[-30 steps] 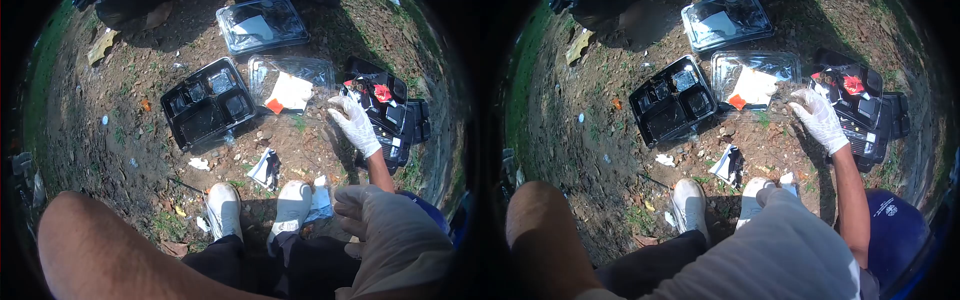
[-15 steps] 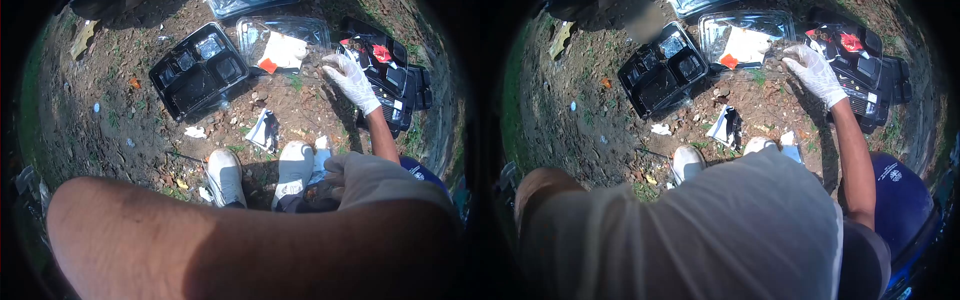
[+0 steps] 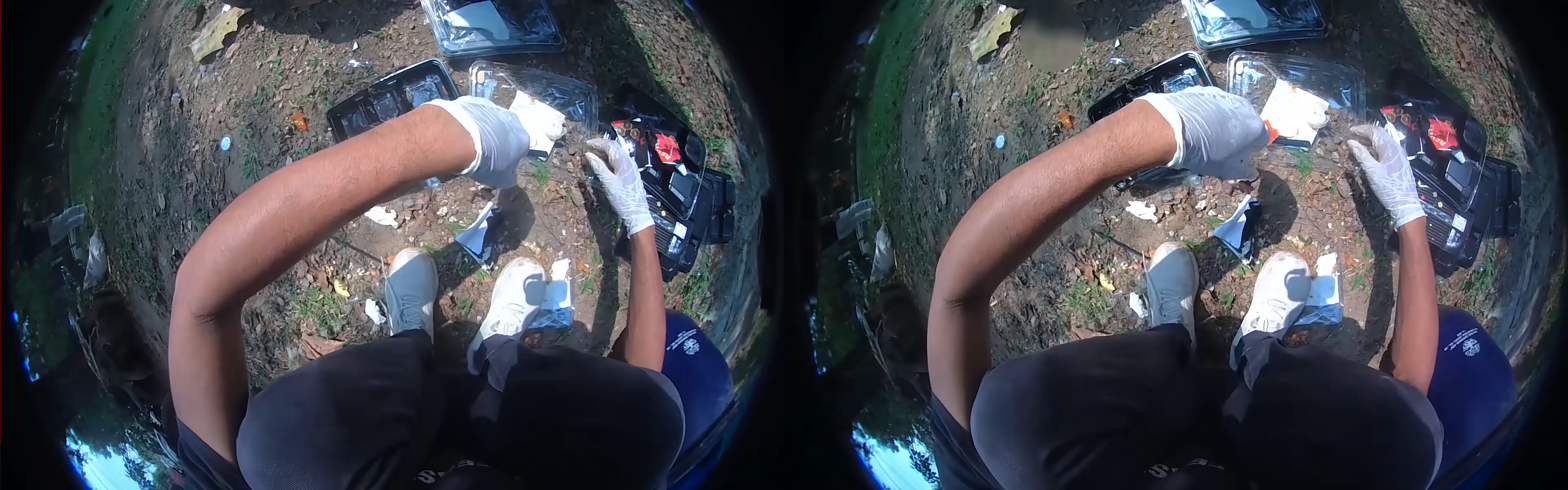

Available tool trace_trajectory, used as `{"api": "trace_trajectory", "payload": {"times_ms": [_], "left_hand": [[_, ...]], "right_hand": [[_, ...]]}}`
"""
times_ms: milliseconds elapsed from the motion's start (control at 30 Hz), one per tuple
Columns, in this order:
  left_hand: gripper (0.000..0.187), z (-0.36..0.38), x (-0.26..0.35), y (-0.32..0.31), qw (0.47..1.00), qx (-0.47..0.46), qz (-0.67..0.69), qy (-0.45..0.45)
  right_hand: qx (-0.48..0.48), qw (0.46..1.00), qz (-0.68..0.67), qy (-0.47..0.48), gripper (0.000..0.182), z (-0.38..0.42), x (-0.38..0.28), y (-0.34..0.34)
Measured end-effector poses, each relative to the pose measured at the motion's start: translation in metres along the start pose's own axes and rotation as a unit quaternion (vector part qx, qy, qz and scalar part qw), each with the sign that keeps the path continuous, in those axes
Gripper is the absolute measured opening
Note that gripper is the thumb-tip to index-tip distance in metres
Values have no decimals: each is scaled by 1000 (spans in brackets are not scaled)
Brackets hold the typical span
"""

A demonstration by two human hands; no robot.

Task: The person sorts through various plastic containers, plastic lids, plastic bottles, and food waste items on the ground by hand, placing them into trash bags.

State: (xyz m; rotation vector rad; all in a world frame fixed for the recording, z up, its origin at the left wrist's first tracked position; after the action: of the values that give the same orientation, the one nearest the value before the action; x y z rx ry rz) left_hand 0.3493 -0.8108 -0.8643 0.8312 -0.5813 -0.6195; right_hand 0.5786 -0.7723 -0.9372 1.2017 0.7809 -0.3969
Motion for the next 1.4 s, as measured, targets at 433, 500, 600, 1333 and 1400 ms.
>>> {"api": "trace_trajectory", "payload": {"times_ms": [433,500,600,1333,1400], "left_hand": [[36,-2,-18,29,998,52,-31,25],[39,-4,-20,34,992,122,14,-24],[44,-7,-26,28,992,122,17,-25],[44,5,-30,28,991,130,-21,3],[42,22,-49,27,980,191,46,31]], "right_hand": [[-8,999,-23,-23,31,1,2,-5],[0,1000,-20,-21,32,2,3,-1],[1,1000,-4,-3,34,2,-3,-1],[2,1000,-26,-10,33,2,13,-3],[12,1000,11,2,34,3,1,2]]}}
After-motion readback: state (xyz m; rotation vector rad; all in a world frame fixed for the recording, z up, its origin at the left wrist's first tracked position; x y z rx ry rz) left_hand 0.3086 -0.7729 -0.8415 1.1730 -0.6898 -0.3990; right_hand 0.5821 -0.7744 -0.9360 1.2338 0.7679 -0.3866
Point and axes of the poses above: each hand's wrist, its own z-axis away from the middle knuckle, its own y-axis out of the back of the hand, x = y × z, the point moved 10 cm from there along -z, towards the middle knuckle, and after that the axes turned 10 degrees about -z, right-handed, at the moved point
